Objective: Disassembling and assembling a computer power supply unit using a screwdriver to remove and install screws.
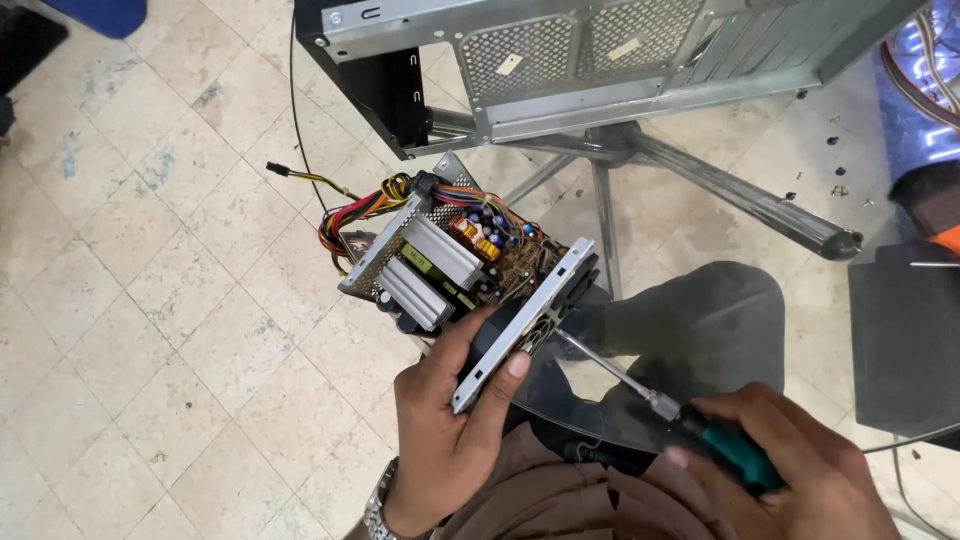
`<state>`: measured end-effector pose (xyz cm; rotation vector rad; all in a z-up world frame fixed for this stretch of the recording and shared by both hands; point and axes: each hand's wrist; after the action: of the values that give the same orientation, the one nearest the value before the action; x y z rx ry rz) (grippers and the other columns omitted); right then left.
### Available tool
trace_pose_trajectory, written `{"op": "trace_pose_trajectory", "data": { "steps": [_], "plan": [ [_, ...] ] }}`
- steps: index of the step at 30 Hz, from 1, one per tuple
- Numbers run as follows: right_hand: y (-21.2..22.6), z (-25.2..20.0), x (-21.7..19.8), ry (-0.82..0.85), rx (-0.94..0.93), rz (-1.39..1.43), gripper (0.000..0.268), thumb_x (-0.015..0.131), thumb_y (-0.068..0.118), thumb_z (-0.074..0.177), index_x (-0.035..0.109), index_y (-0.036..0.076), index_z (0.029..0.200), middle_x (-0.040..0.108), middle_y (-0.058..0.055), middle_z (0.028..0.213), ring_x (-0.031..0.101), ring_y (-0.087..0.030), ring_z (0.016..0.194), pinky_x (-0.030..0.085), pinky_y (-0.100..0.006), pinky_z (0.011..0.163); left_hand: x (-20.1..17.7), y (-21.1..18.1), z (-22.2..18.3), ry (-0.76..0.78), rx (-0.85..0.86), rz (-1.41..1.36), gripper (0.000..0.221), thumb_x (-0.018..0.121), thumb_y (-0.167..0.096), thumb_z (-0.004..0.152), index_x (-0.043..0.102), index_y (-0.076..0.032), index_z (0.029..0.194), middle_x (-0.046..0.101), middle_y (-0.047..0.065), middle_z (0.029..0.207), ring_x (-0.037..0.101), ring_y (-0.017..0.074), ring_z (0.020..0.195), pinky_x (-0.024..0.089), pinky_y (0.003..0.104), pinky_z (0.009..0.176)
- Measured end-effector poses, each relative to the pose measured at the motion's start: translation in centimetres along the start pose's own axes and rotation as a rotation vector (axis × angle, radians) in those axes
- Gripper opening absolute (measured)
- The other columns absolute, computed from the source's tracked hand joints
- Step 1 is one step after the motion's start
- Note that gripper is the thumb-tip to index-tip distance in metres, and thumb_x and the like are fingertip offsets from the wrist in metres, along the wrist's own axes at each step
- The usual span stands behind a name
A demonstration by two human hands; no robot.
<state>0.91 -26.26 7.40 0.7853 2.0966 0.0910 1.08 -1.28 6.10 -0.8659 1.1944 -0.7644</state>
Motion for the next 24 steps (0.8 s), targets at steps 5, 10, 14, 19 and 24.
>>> {"op": "trace_pose_trajectory", "data": {
  "steps": [5, 10, 14, 19, 24],
  "plan": [
    [-1.9, 2.0, 0.1, 0.088, -0.178, -0.095, 0.039, 0.062, 0.045, 0.090, 0.077, 0.046, 0.125, 0.089, 0.002, 0.078, 0.063, -0.016, 0.043, 0.044, -0.039, 0.060, 0.3, 0.3, -0.1, -0.009, 0.033, -0.020, 0.041, 0.066, -0.032, 0.096, 0.066, -0.005, 0.126, 0.077, 0.004, 0.092, 0.066, 0.0095, 0.063, 0.055, 0.025, 0.055],
    [-2.2, 1.0, 1.0, -0.178, -0.371, -0.071, 0.037, 0.086, 0.037, 0.074, 0.077, 0.023, 0.108, 0.080, -0.002, 0.087, 0.072, -0.020, 0.069, 0.060, -0.035, 0.066, 0.4, 0.3, -0.3, -0.010, 0.045, -0.020, 0.038, 0.066, -0.030, 0.096, 0.065, -0.006, 0.126, 0.075, 0.003, 0.091, 0.064, 0.0095, 0.063, 0.053, 0.025, 0.056],
    [-3.9, 3.4, 1.1, 0.146, -0.223, 0.121, 0.033, 0.062, 0.037, 0.093, 0.085, 0.028, 0.115, 0.086, -0.005, 0.063, 0.074, -0.014, 0.057, 0.049, -0.042, 0.062, 0.5, 0.3, -0.3, -0.013, 0.077, -0.003, 0.038, 0.065, -0.029, 0.097, 0.065, -0.005, 0.126, 0.074, 0.003, 0.088, 0.065, 0.0111, 0.062, 0.053, 0.026, 0.054],
    [-3.2, 2.0, 1.6, -0.326, -0.653, -0.055, 0.036, 0.092, 0.028, 0.071, 0.080, 0.016, 0.102, 0.079, -0.003, 0.087, 0.066, -0.019, 0.072, 0.056, -0.035, 0.068, 0.6, 0.5, -0.5, -0.006, 0.069, -0.012, 0.039, 0.065, -0.030, 0.097, 0.064, -0.006, 0.128, 0.077, 0.005, 0.096, 0.071, 0.0126, 0.068, 0.058, 0.027, 0.059],
    [-2.3, 2.0, 1.2, -0.031, -0.306, 0.098, 0.040, 0.076, 0.032, 0.079, 0.081, 0.027, 0.118, 0.089, 0.008, 0.108, 0.084, -0.002, 0.090, 0.080, -0.036, 0.052, 0.7, 0.6, -0.4, 0.002, 0.122, -0.026, 0.039, 0.063, -0.028, 0.099, 0.062, -0.003, 0.129, 0.078, 0.010, 0.109, 0.078, 0.0201, 0.088, 0.065, 0.030, 0.071]
  ]
}}
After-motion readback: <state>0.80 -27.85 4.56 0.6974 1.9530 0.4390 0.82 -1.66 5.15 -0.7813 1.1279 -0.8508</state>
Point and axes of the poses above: each hand's wrist, its own z-axis towards the middle knuckle, its own x-axis out of the palm, y = z × x
